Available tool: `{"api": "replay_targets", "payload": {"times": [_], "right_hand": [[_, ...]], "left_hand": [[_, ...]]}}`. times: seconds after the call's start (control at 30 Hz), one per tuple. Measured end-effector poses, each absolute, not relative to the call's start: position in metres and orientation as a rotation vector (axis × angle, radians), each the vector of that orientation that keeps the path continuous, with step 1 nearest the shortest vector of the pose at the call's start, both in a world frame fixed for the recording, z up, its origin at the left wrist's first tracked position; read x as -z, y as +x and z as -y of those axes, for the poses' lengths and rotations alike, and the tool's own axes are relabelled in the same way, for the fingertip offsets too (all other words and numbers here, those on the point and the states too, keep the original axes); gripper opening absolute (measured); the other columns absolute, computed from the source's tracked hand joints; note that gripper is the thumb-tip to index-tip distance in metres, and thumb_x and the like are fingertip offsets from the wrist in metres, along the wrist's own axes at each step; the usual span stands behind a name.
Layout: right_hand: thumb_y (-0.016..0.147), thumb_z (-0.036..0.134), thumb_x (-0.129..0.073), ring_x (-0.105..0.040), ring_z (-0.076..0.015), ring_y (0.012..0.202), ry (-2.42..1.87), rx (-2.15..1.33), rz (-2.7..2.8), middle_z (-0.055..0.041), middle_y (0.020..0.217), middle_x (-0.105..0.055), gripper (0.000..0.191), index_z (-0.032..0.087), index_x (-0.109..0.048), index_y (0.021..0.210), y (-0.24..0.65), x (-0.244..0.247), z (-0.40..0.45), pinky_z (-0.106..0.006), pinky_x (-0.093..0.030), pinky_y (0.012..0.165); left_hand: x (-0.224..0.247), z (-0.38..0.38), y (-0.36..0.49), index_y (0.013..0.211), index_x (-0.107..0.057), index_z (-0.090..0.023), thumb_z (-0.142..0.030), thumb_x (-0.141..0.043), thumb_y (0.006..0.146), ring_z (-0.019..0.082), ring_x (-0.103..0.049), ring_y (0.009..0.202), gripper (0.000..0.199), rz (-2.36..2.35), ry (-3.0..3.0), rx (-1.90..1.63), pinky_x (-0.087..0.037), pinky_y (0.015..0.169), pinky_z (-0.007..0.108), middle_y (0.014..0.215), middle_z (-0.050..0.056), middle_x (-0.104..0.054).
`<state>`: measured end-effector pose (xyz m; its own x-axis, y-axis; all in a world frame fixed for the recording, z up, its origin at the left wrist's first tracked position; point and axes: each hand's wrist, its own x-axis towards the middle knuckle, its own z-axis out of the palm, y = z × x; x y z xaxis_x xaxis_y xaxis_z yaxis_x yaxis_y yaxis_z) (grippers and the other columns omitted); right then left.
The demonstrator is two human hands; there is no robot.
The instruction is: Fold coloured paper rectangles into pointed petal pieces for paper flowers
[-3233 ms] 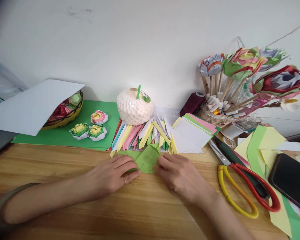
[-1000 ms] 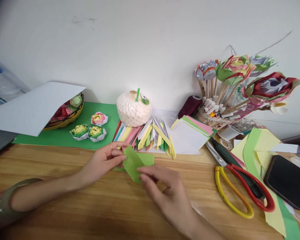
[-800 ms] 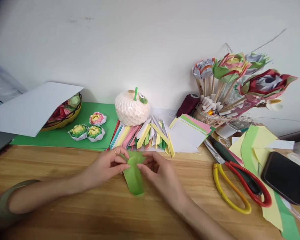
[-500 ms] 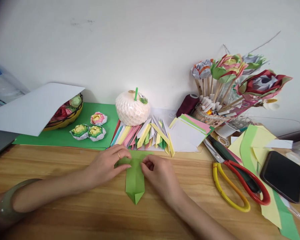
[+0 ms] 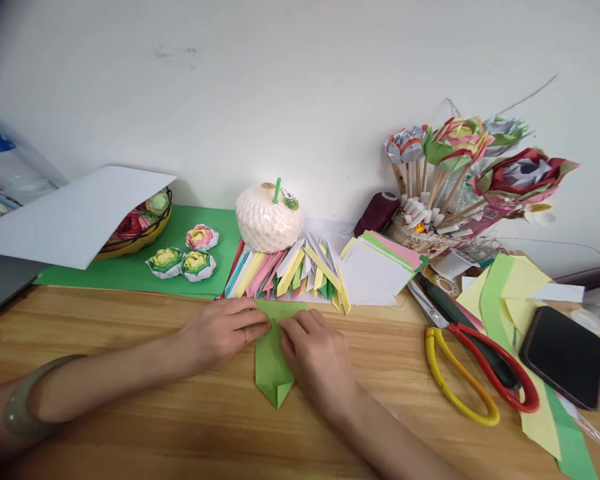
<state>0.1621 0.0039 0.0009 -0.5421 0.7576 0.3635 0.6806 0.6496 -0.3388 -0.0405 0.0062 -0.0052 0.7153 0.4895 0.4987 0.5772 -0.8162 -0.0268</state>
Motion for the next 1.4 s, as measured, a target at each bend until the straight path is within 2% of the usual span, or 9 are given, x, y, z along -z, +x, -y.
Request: {"api": "replay_targets", "payload": {"times": [0.2,0.43,0.6,0.8,1.03,1.1,1.17,1.27,1.4], "right_hand": [[0.092,0.010,-0.040,-0.050,-0.0171,0.071,-0.934,-0.005,2.495,-0.0054,0.075,-0.058,0.025,0.015,-0.063,0.084,0.164,0.003,-0.001,-0.028,-0.041,0.059],[0.094,0.010,-0.034,-0.048,-0.0177,0.070,-0.858,0.043,2.590,-0.0065,0.075,-0.056,0.028,0.013,-0.062,0.088,0.166,-0.001,0.000,-0.028,-0.041,0.057],[0.093,0.009,-0.037,-0.048,-0.0194,0.072,-0.846,0.003,2.632,-0.0077,0.077,-0.056,0.025,0.012,-0.061,0.092,0.166,-0.006,0.000,-0.030,-0.044,0.059],[0.090,0.007,-0.041,-0.049,-0.0190,0.074,-0.917,-0.096,2.595,-0.0071,0.079,-0.056,0.023,0.014,-0.063,0.094,0.166,-0.003,0.000,-0.030,-0.045,0.062],[0.083,0.007,-0.048,-0.050,-0.0222,0.083,-0.946,-0.252,2.652,-0.0090,0.089,-0.056,0.028,0.016,-0.064,0.104,0.175,-0.013,-0.004,-0.035,-0.045,0.069],[0.084,0.010,-0.049,-0.049,-0.0217,0.081,-0.941,-0.268,2.687,-0.0077,0.086,-0.057,0.024,0.018,-0.065,0.099,0.180,-0.022,-0.006,-0.035,-0.043,0.068],[0.085,0.012,-0.048,-0.049,-0.0203,0.077,-0.934,-0.314,2.738,-0.0057,0.081,-0.057,0.019,0.020,-0.065,0.087,0.186,-0.031,-0.008,-0.034,-0.041,0.067],[0.085,0.008,-0.045,-0.050,-0.0177,0.073,-0.971,-0.414,2.789,-0.0036,0.076,-0.056,0.022,0.018,-0.060,0.071,0.194,-0.042,-0.012,-0.032,-0.038,0.066],[0.079,0.005,-0.049,-0.052,-0.0151,0.073,-1.023,-0.629,2.815,-0.0021,0.082,-0.056,0.015,0.018,-0.056,0.077,0.201,-0.051,-0.015,-0.027,-0.037,0.063]], "left_hand": [[0.008,-0.008,-0.041,0.091,-0.065,-0.012,-0.016,-0.041,0.096,0.018,-0.055,0.081,0.025,0.875,-2.773,0.703,-0.050,0.067,0.029,0.084,0.004,-0.065],[0.010,-0.007,-0.041,0.085,-0.065,-0.013,-0.016,-0.044,0.096,0.017,-0.056,0.085,0.024,0.934,-2.750,0.742,-0.048,0.068,0.028,0.086,0.002,-0.066],[0.006,-0.008,-0.044,0.093,-0.065,-0.013,-0.015,-0.039,0.097,0.020,-0.056,0.097,0.027,0.789,-2.766,0.768,-0.048,0.081,0.033,0.101,0.000,-0.068],[0.002,-0.011,-0.046,0.093,-0.066,-0.013,-0.010,-0.046,0.093,0.020,-0.058,0.096,0.020,0.730,-2.781,0.700,-0.048,0.086,0.034,0.095,0.001,-0.070],[0.000,-0.011,-0.048,0.095,-0.067,-0.014,-0.009,-0.043,0.093,0.023,-0.058,0.101,0.025,0.732,-2.796,0.663,-0.046,0.090,0.040,0.102,0.000,-0.070],[0.001,-0.011,-0.049,0.097,-0.067,-0.015,-0.010,-0.043,0.093,0.023,-0.057,0.105,0.024,0.744,-2.816,0.646,-0.046,0.091,0.041,0.105,0.000,-0.070],[0.001,-0.011,-0.050,0.098,-0.066,-0.015,-0.010,-0.043,0.093,0.024,-0.055,0.108,0.025,0.740,-2.831,0.633,-0.045,0.092,0.041,0.107,0.000,-0.069],[0.002,-0.009,-0.053,0.102,-0.065,-0.014,-0.010,-0.040,0.093,0.024,-0.053,0.111,0.027,0.710,-2.831,0.610,-0.041,0.098,0.043,0.110,0.001,-0.068],[0.002,-0.004,-0.055,0.102,-0.065,-0.010,-0.010,-0.039,0.093,0.025,-0.052,0.112,0.027,0.669,-2.767,0.577,-0.033,0.104,0.046,0.111,0.004,-0.067]]}}
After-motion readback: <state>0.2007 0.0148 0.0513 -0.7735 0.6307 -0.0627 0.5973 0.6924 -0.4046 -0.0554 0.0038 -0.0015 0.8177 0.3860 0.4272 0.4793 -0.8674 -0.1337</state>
